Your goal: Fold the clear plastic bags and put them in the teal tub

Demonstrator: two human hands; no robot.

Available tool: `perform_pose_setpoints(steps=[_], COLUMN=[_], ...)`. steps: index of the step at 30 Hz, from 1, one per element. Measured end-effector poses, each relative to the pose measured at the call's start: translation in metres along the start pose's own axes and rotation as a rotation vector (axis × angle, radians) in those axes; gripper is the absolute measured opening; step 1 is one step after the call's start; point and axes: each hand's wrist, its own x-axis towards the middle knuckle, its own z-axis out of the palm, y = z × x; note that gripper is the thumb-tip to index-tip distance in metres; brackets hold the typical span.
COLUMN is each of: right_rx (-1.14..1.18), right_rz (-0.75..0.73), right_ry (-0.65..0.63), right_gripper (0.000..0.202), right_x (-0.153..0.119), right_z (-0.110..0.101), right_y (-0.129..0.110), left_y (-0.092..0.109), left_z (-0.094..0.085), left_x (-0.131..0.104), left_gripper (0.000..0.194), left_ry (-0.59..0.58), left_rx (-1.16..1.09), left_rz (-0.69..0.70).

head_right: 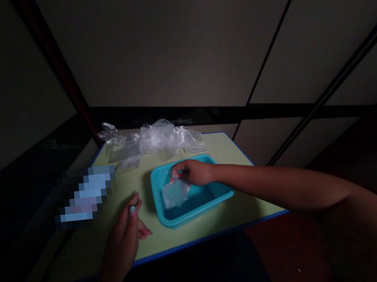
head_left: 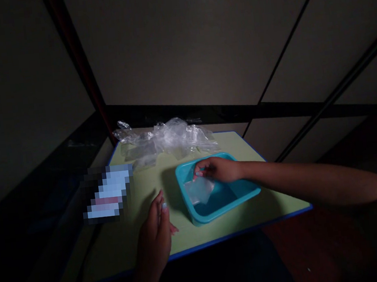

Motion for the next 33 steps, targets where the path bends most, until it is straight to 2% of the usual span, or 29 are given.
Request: perform_pose_setpoints(steps=[4,8,16,23,26,29,31,33], right_rx=[0.158,0.167,0.111,0.202,0.229,0.168,0.089,-0.001], right_rz=[0.160,0.288,0.222,0.061,0.004,-0.076,-0.149,-0.221], right_ry=[-0.072,-0.149,-0.172,-0.257,-0.235,-0.184,-0.150,-0.124], right_gripper=[0.019,0.018,0.018,0.022,0.024,0.024,0.022,0.018], right_x=[0.000,-0.004,0.002,-0.003,-0.006,-0.009,-0.013,-0.019], right_z=[0.007,0.007,0.008,-0.002,-0.007,-0.011,-0.015,-0.018], right_y=[0.001,0.000,0.001,0.005,0.005,0.003,-0.002,-0.010], left_y=[-0.003,-0.003,-0.001,0.001,0.000,0.008,0.021,0.040], left_z=[-0.001,-0.001,-0.003,-0.003,-0.004,-0.008,-0.013,-0.017], left_x=[-0.001,-0.001,0.000,0.000,0.001,0.004,0.006,0.008], left_gripper=[0.064,0.064,0.065,0.065,0.060,0.048,0.037,0.028], left_ry=[-0.002,-0.003,-0.007,0.015,-0.004,0.109,0.236,0.282], left_rx=[0.018,0.030,0.036,0.025,0.054,0.133,0.215,0.299], left_rz=[0.003,0.012,0.014,0.052,0.070,0.202,0.398,0.593])
